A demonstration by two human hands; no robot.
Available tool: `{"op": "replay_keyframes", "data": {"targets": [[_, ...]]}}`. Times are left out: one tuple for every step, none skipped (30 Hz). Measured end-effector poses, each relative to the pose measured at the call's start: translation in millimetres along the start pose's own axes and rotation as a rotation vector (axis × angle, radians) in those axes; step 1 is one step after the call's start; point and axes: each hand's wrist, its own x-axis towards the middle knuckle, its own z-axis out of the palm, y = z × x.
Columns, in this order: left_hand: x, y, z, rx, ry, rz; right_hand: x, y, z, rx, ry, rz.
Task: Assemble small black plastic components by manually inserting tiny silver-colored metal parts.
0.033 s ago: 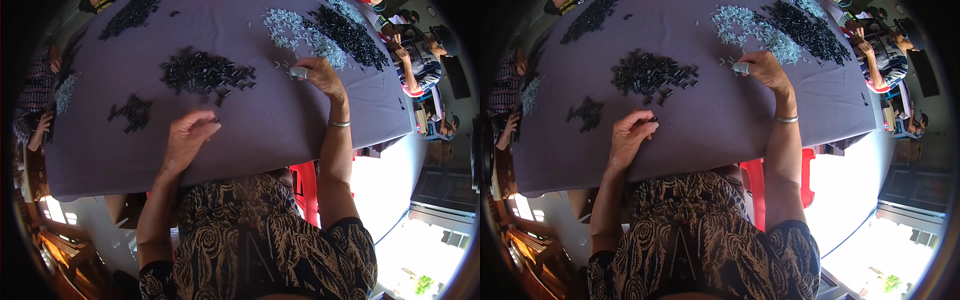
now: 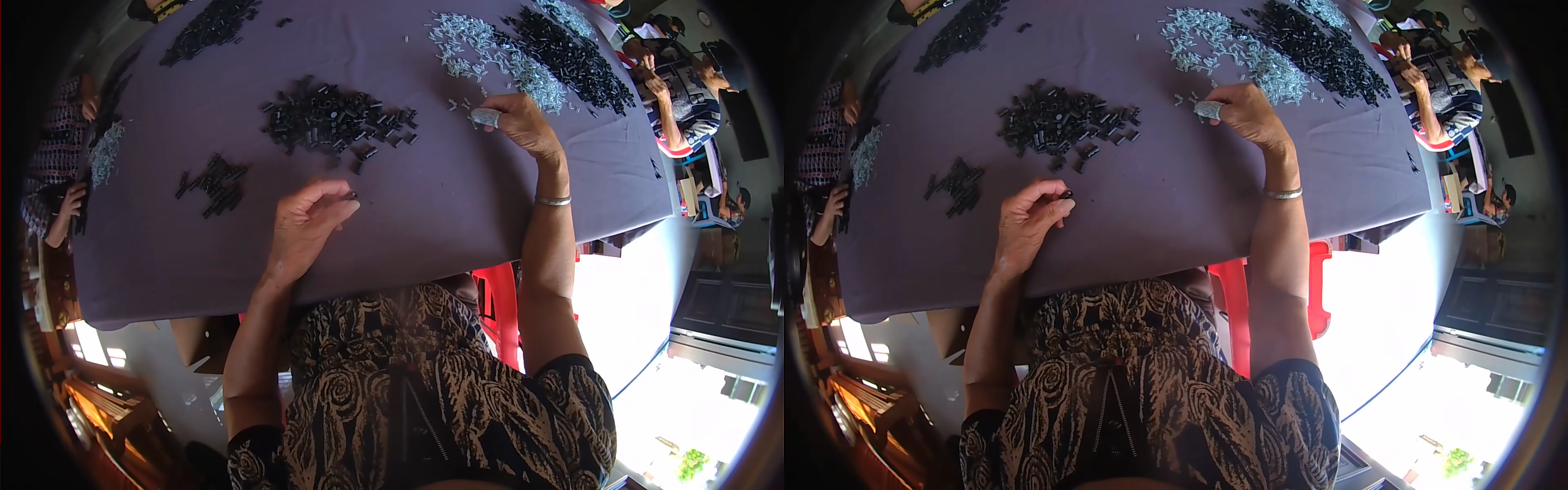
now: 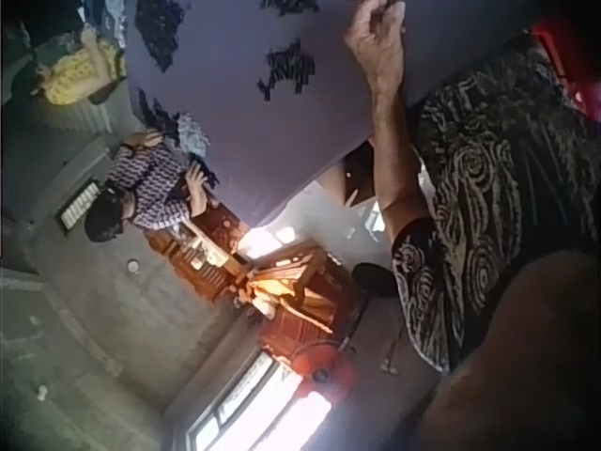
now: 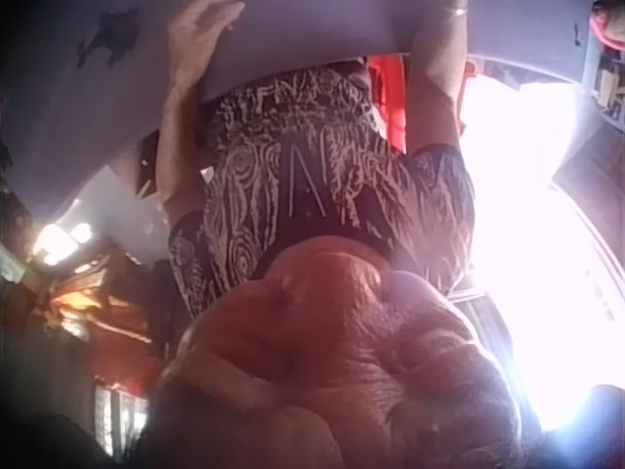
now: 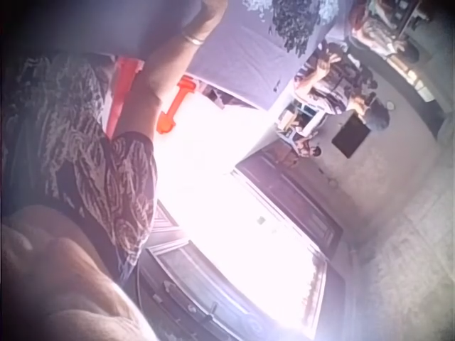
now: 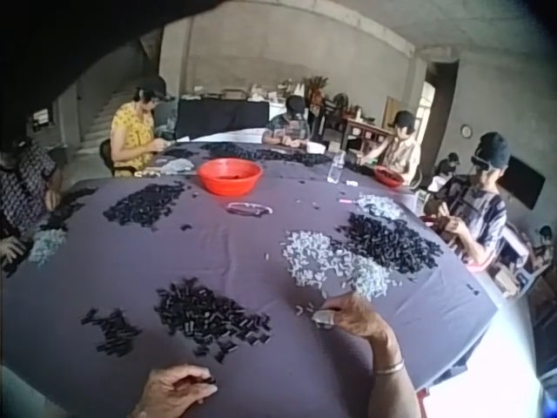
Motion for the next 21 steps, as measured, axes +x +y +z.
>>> {"op": "replay_keyframes", "data": {"targets": [[0,-1,0,-0.023,0.014,-0.003,0,-1,2,-0.066,0.006,0.048],[0,-1,0,-0.023,0.012,-0.004,1,0,2,-0.065,0.007,0.05],[1,-1,0,-0.013,0.005,0.0,2,4,3,-0.07,0.073,0.055],[1,-1,0,-0.002,-0.002,0.004,3,7,4,-0.075,0.139,0.06],[1,-1,0,-0.002,-0.002,0.004,4,10,4,-0.075,0.139,0.059],[2,-1,0,-0.004,-0.001,0.003,5,13,2,-0.068,0.132,0.035],[2,-1,0,-0.006,-0.001,0.003,5,16,0,-0.061,0.125,0.011],[2,-2,0,-0.005,0.001,0.002,5,13,1,-0.061,0.123,0.011],[1,-2,0,-0.014,0.001,0.009,3,9,3,-0.09,0.092,-0.008],[1,-2,0,-0.022,0.001,0.015,3,5,5,-0.119,0.06,-0.027],[1,-3,0,-0.021,0.002,0.015,3,5,8,-0.118,0.06,-0.028],[1,-3,0,-0.024,0.004,0.017,3,5,11,-0.149,0.064,-0.033],[1,-2,1,-0.026,0.007,0.02,3,5,13,-0.179,0.067,-0.039],[0,-2,1,-0.025,0.01,0.019,3,3,15,-0.177,0.065,-0.041],[-1,-2,2,-0.028,0.008,0.028,3,1,18,-0.159,0.048,-0.052],[-1,-1,3,-0.03,0.007,0.036,3,-2,20,-0.141,0.03,-0.064],[-2,-1,3,-0.027,0.016,0.036,3,-4,22,-0.138,0.024,-0.071],[-2,-1,3,-0.04,0.019,0.043,3,-7,24,-0.138,0.014,-0.086],[-3,-1,3,-0.053,0.023,0.049,3,-10,27,-0.137,0.001,-0.103],[-3,0,4,-0.049,0.037,0.048,2,-18,32,-0.133,-0.009,-0.113],[-2,0,6,-0.081,0.042,0.043,-1,-28,38,0.124,-0.067,-0.047]]}}
